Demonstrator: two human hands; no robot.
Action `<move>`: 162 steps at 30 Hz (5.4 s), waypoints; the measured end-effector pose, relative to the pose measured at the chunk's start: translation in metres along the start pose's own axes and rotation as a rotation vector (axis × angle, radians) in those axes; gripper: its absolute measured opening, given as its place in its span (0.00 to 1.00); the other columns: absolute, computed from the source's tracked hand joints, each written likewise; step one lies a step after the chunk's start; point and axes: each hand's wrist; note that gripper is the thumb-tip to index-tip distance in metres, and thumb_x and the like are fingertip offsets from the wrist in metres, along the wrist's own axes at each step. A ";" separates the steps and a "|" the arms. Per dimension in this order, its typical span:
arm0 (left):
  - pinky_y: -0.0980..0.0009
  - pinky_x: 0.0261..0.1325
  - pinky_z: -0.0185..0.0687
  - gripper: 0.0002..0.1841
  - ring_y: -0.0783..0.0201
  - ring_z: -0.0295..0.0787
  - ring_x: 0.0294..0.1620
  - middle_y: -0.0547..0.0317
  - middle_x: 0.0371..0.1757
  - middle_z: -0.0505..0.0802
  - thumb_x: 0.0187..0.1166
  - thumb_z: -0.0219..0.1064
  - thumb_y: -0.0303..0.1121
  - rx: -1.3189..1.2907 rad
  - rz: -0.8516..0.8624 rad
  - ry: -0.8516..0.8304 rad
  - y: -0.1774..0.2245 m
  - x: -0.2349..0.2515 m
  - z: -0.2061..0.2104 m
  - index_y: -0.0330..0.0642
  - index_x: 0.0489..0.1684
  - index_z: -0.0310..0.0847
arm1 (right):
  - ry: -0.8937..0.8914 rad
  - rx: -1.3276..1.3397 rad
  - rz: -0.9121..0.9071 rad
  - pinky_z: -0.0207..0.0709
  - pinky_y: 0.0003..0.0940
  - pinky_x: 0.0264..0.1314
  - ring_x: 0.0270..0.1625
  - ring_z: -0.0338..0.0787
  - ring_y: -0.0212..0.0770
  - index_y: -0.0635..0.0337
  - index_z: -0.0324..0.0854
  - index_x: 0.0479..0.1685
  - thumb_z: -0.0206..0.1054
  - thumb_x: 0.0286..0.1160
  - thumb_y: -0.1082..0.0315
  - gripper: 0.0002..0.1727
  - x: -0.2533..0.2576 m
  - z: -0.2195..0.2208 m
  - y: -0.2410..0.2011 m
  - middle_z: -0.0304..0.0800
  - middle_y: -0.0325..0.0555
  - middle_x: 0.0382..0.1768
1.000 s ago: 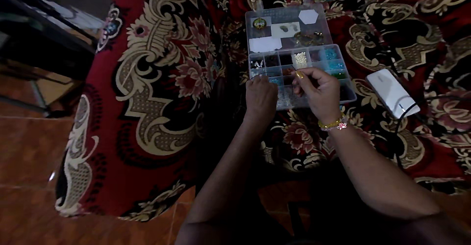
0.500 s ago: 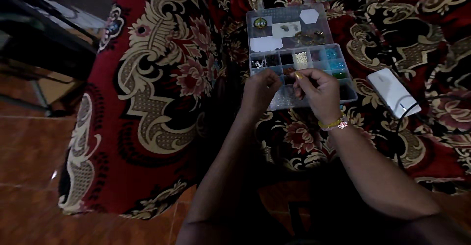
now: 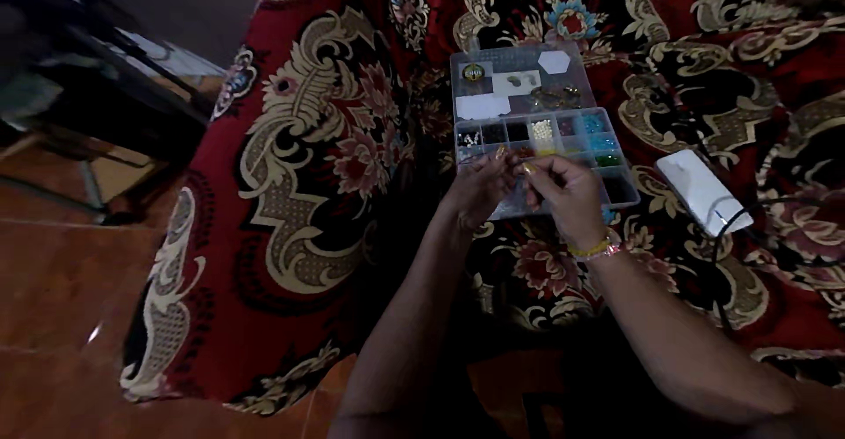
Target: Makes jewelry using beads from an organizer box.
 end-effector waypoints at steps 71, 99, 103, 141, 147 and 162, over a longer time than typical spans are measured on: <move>0.74 0.42 0.88 0.13 0.72 0.89 0.34 0.63 0.38 0.91 0.92 0.50 0.37 -0.104 -0.081 -0.183 -0.010 0.003 -0.004 0.48 0.47 0.83 | -0.021 -0.020 -0.039 0.85 0.23 0.25 0.20 0.86 0.27 0.60 0.85 0.36 0.65 0.75 0.72 0.04 -0.003 0.004 0.002 0.87 0.34 0.22; 0.72 0.48 0.86 0.12 0.72 0.88 0.38 0.63 0.40 0.91 0.90 0.51 0.26 0.148 0.060 -0.088 -0.004 0.001 0.000 0.40 0.49 0.83 | -0.042 -0.116 -0.032 0.86 0.24 0.29 0.22 0.86 0.25 0.58 0.85 0.38 0.65 0.80 0.67 0.06 -0.001 0.000 0.004 0.87 0.32 0.23; 0.71 0.52 0.86 0.08 0.72 0.87 0.40 0.60 0.39 0.90 0.86 0.56 0.21 0.317 0.163 -0.082 -0.001 0.002 0.001 0.30 0.51 0.82 | -0.068 -0.178 -0.060 0.87 0.24 0.31 0.26 0.87 0.25 0.63 0.84 0.41 0.63 0.83 0.63 0.12 0.001 -0.003 0.007 0.87 0.33 0.27; 0.76 0.45 0.82 0.05 0.75 0.84 0.36 0.55 0.37 0.90 0.79 0.65 0.18 0.576 0.405 0.030 0.003 -0.001 0.010 0.23 0.44 0.82 | -0.055 -0.169 -0.117 0.82 0.15 0.30 0.26 0.84 0.16 0.65 0.84 0.44 0.62 0.80 0.61 0.15 0.008 -0.008 0.021 0.86 0.31 0.29; 0.52 0.69 0.79 0.12 0.52 0.91 0.59 0.43 0.53 0.94 0.83 0.66 0.32 1.371 0.365 0.109 0.017 -0.007 0.011 0.32 0.51 0.91 | -0.042 -0.218 -0.167 0.77 0.13 0.33 0.31 0.83 0.16 0.71 0.84 0.49 0.61 0.83 0.62 0.17 0.012 -0.016 0.019 0.91 0.40 0.36; 0.43 0.79 0.65 0.12 0.44 0.78 0.74 0.43 0.66 0.88 0.81 0.69 0.34 1.935 0.064 0.017 -0.002 -0.001 0.019 0.39 0.55 0.90 | -0.017 -0.131 -0.199 0.83 0.13 0.32 0.30 0.88 0.17 0.67 0.85 0.47 0.62 0.83 0.62 0.15 0.013 -0.016 0.022 0.92 0.35 0.37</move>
Point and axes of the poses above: each hand's wrist, its own x-axis towards the middle knuckle, its own z-axis out of the palm, y = z × x
